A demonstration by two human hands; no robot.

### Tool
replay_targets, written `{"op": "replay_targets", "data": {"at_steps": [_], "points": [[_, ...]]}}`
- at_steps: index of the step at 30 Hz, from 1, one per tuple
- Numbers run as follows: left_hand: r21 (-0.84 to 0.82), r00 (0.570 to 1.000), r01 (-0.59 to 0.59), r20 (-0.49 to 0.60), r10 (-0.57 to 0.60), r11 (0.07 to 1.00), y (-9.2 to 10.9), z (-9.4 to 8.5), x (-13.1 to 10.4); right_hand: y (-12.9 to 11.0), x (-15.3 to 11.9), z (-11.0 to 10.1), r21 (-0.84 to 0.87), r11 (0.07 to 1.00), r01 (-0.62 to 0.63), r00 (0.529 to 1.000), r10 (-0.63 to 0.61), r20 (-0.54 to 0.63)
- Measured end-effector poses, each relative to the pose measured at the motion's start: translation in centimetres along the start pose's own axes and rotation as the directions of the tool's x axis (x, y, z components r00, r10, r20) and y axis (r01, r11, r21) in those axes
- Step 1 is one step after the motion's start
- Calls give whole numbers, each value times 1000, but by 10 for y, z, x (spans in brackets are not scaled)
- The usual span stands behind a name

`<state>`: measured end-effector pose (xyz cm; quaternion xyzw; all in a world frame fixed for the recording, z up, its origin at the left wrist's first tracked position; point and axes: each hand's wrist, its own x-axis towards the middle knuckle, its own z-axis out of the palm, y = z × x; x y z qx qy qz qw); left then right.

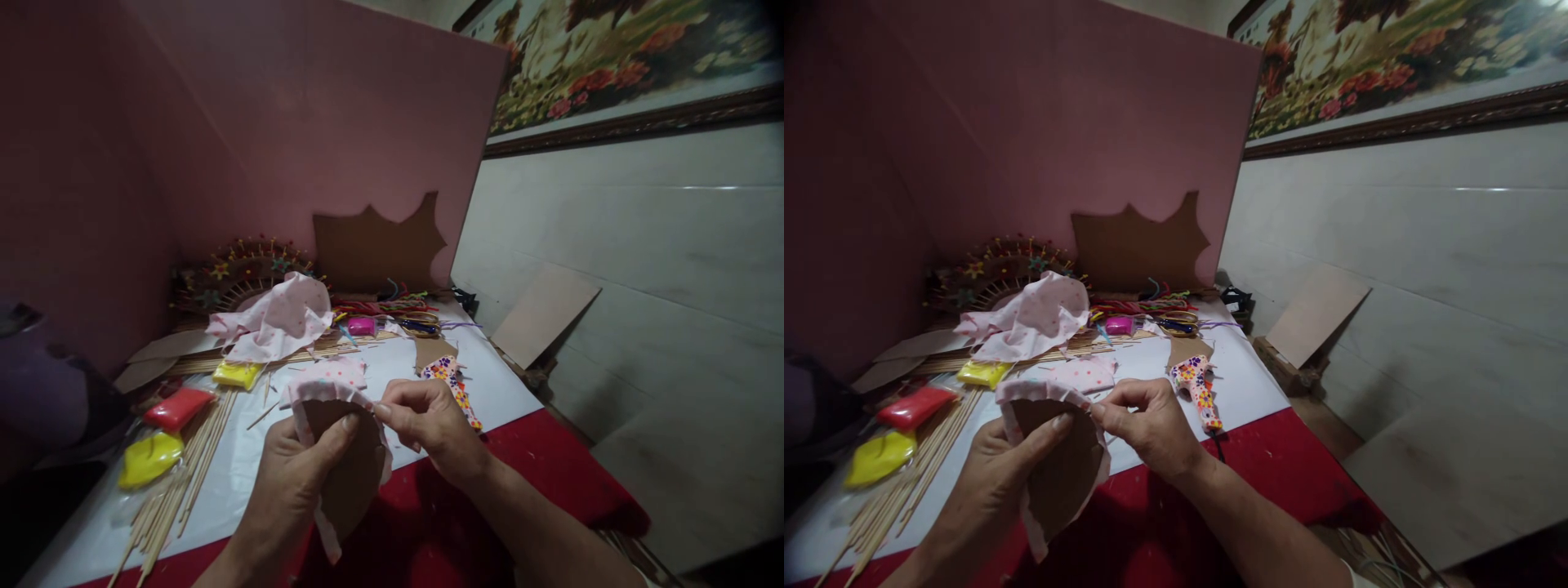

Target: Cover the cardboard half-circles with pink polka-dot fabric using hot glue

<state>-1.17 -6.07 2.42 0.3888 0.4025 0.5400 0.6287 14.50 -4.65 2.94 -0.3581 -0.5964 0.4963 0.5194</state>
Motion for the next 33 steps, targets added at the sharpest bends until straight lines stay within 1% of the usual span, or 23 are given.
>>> {"op": "replay_targets", "data": {"at_steps": [4,8,11,13,15,17,24,29,33], "points": [[9,999,-32,0,32,999,-4,-2,2,2,0,2,61,996,-66,998,66,-10],[39,999,-39,2,39,998,-5,-1,3,2,0,3,57,995,-81,997,81,-11],[-8,1000,8,-13,-8,1000,-3,2,3,2,0,3,78,990,-117,993,117,-2],[-44,999,49,-19,-50,998,-1,3,3,2,0,3,130,980,-151,988,153,-2],[-52,998,65,-20,-66,997,-1,3,3,2,0,3,181,968,-175,984,179,-8],[-41,998,55,-19,-56,998,-1,2,4,3,0,3,198,963,-183,982,188,-8],[-2,1000,13,-17,-14,1000,-2,1,4,3,0,3,165,969,-185,982,189,-8],[-15,1000,11,-16,-11,1000,-3,2,5,4,0,3,158,969,-189,981,192,-4],[-44,1000,25,-13,-25,999,-3,3,4,4,0,4,186,961,-206,977,211,-7]]}}
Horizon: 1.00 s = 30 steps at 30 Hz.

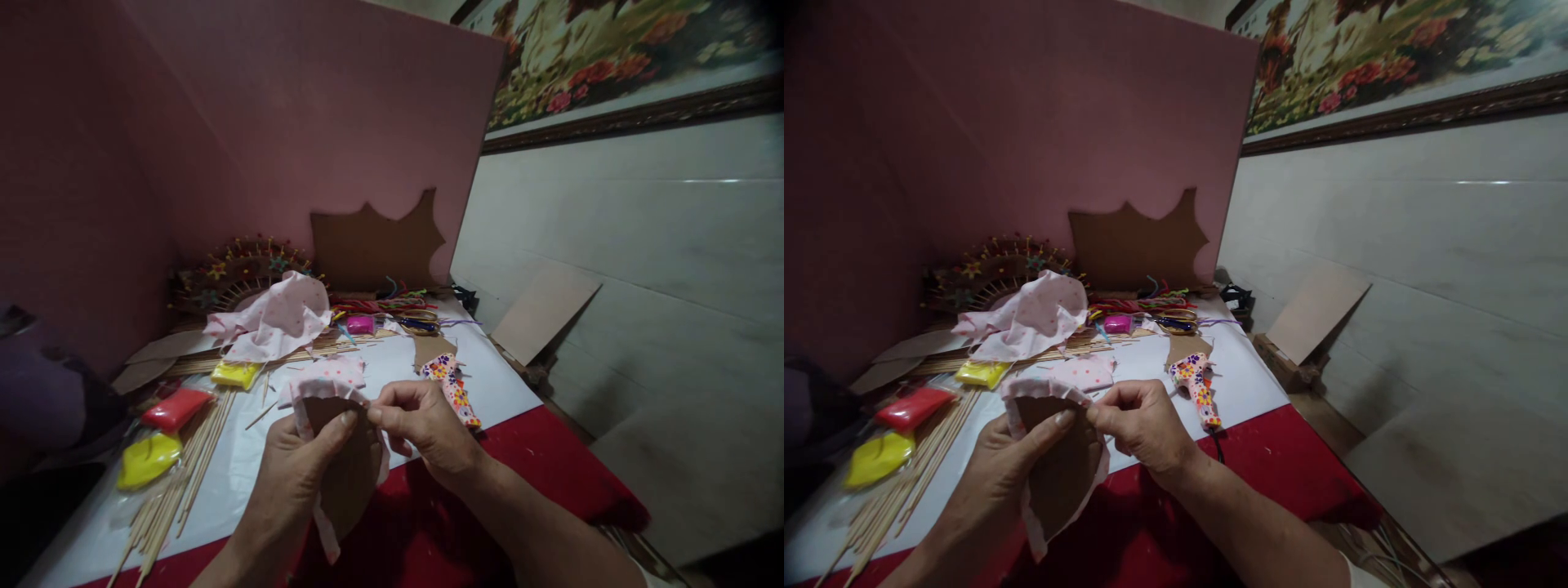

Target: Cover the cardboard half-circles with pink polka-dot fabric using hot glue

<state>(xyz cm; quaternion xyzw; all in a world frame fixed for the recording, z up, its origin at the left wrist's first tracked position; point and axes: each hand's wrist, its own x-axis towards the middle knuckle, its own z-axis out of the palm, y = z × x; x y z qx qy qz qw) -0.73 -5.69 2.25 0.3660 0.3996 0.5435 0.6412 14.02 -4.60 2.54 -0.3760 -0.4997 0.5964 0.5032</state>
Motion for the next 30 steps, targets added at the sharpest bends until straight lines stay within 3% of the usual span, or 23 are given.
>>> {"op": "replay_targets", "data": {"at_steps": [4,10,14,17,20,26,30], "points": [[-37,999,50,-6,-50,998,3,3,-1,-3,0,-2,-31,999,-32,999,33,32],[-85,996,81,39,-78,993,6,8,-4,-2,0,1,91,992,-84,996,85,-10],[-45,998,61,2,-61,997,1,7,-4,5,0,10,36,999,10,999,-8,-40],[-62,995,103,7,-103,993,-1,7,-2,10,0,12,-62,993,103,989,-109,-97],[-122,987,159,24,-157,980,1,7,0,10,0,9,-44,990,131,989,-134,-63],[-196,991,135,4,-137,971,15,5,2,13,3,5,171,984,-56,998,59,-15],[-232,996,55,-62,-71,971,18,5,3,21,2,9,169,979,-112,989,95,109]]}}
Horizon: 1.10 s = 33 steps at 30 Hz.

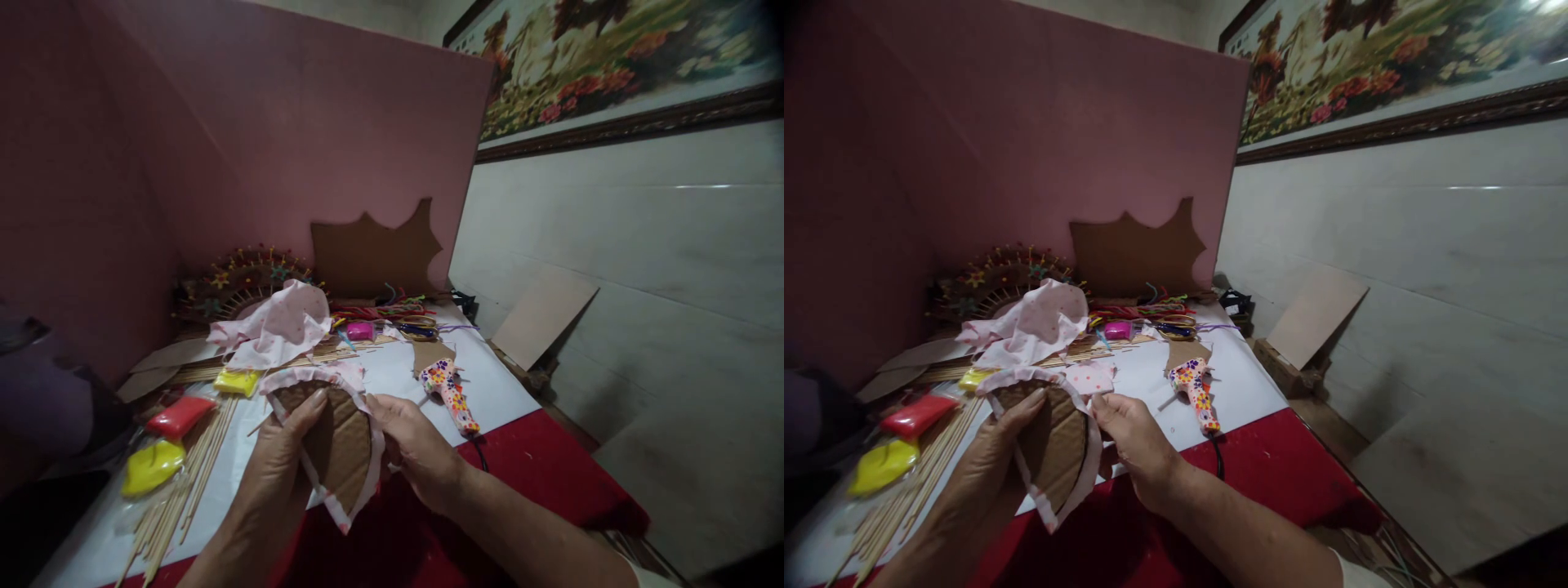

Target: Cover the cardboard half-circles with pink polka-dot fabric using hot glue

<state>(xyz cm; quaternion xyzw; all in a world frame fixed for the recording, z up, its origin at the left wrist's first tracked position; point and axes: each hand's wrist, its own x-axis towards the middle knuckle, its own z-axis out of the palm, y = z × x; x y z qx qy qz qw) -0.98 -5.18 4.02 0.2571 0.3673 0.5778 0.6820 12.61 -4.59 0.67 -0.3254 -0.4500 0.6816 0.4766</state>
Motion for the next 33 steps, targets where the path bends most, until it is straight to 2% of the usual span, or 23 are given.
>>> {"op": "replay_targets", "data": {"at_steps": [4,9,11,13,16,20,23,26,28,30,31,33], "points": [[-23,1000,7,23,-7,1000,-1,1,1,2,-2,3,-7,1000,21,998,-21,66],[0,1000,6,2,-6,1000,-2,-2,1,1,-3,4,-22,1000,-19,995,21,100],[11,1000,1,3,-1,1000,-2,-3,0,0,-5,6,-83,995,47,996,-40,83],[6,1000,-22,-8,22,1000,-3,-3,-1,-1,-7,7,-218,959,179,983,-169,64],[-9,998,-42,-56,41,999,-5,-2,-3,-4,-12,9,-424,848,318,946,-316,77],[-19,991,-86,-104,83,996,-9,-2,-2,-2,-14,10,-646,679,350,920,-378,101],[-19,986,-113,-124,110,993,-14,-4,-2,3,-12,9,-812,483,329,897,-428,109],[32,979,-153,-128,156,988,-18,-7,-1,10,-9,7,-929,231,288,858,-493,144],[49,977,-165,-129,170,985,-19,-8,0,11,-9,5,-939,147,312,826,-529,192],[26,979,-154,-130,156,988,-17,-7,1,9,-10,4,-907,195,373,803,-558,210],[10,981,-140,-136,140,990,-16,-6,1,6,-10,4,-877,264,401,801,-566,195],[-16,983,-113,-145,109,994,-13,-3,2,1,-11,3,-793,452,410,828,-549,116]]}}
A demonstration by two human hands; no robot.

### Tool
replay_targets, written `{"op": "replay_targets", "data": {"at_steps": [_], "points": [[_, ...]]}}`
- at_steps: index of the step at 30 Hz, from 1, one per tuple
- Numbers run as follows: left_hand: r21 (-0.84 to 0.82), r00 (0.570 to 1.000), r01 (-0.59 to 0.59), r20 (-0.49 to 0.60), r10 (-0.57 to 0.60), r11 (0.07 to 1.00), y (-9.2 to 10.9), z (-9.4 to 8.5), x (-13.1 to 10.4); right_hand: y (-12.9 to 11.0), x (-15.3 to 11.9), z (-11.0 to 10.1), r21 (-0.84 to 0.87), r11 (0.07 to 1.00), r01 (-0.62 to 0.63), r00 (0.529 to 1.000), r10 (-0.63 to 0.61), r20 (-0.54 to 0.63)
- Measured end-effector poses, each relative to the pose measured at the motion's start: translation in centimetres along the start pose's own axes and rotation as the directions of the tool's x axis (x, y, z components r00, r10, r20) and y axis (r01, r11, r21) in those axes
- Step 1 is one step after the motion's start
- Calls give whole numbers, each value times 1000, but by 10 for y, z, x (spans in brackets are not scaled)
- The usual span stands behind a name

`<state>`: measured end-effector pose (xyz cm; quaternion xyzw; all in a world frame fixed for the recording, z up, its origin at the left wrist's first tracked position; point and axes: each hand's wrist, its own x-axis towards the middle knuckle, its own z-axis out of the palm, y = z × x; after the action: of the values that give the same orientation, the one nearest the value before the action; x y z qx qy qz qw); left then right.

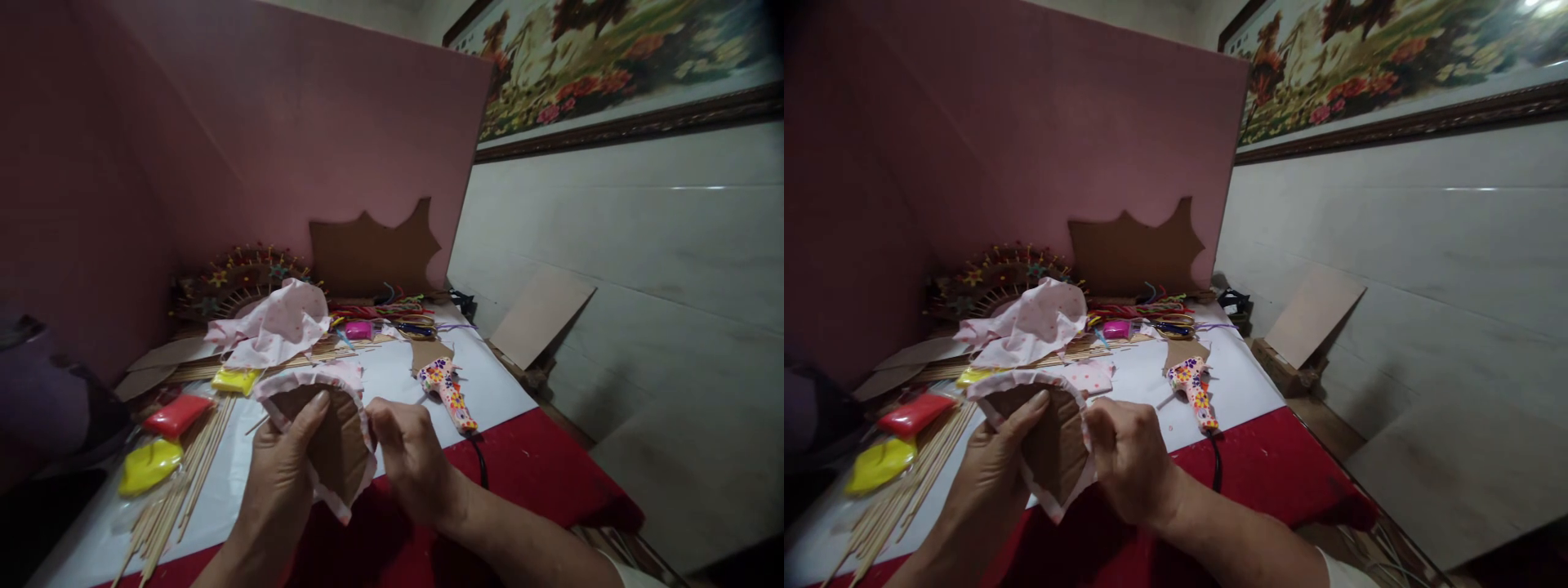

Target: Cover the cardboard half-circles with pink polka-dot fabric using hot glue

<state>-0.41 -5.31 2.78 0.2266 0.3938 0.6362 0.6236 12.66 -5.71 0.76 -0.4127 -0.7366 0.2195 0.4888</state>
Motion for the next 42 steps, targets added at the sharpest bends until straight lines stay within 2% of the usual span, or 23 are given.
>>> {"op": "replay_targets", "data": {"at_steps": [4,7,9,11,13,15,17,18,22,24,26,28,30,32,35,42], "points": [[-18,998,57,27,-56,998,2,3,0,-2,5,-3,294,934,-205,979,201,43],[-6,996,79,39,-79,997,0,3,0,-2,6,0,282,942,-181,983,177,41],[4,996,84,23,-84,996,-2,2,0,-2,5,2,218,967,-130,991,135,-6],[11,996,87,-3,-87,996,-3,2,1,-1,4,4,235,962,-141,989,146,-5],[5,997,82,-16,-81,997,-2,3,2,1,4,6,360,899,-248,968,243,59],[-6,997,80,-5,-80,997,0,2,4,4,5,6,483,786,-386,921,356,158],[-16,997,71,-3,-71,997,3,1,7,6,5,5,531,716,-454,890,388,237],[-19,998,63,-7,-64,998,4,0,8,6,5,5,526,723,-448,894,369,254],[-21,998,3,-67,-4,1000,9,-2,11,2,3,1,374,880,-293,949,222,223],[-34,996,-30,-90,27,999,10,-2,10,-1,1,0,308,916,-258,960,207,188],[-62,997,-46,-72,42,997,11,-2,9,-2,1,1,287,921,-262,961,223,162],[-44,1000,-5,14,6,999,10,-2,7,-2,1,1,281,923,-262,963,229,146],[36,991,61,121,-65,998,9,-3,6,-2,1,1,268,931,-247,967,219,133],[113,978,98,173,-117,989,8,-4,5,-1,2,1,216,952,-217,975,199,101],[123,985,104,126,-120,987,7,-4,5,0,3,-1,137,974,-183,983,179,41],[148,993,72,79,-84,986,6,-3,2,-2,3,-4,135,977,-167,986,166,18]]}}
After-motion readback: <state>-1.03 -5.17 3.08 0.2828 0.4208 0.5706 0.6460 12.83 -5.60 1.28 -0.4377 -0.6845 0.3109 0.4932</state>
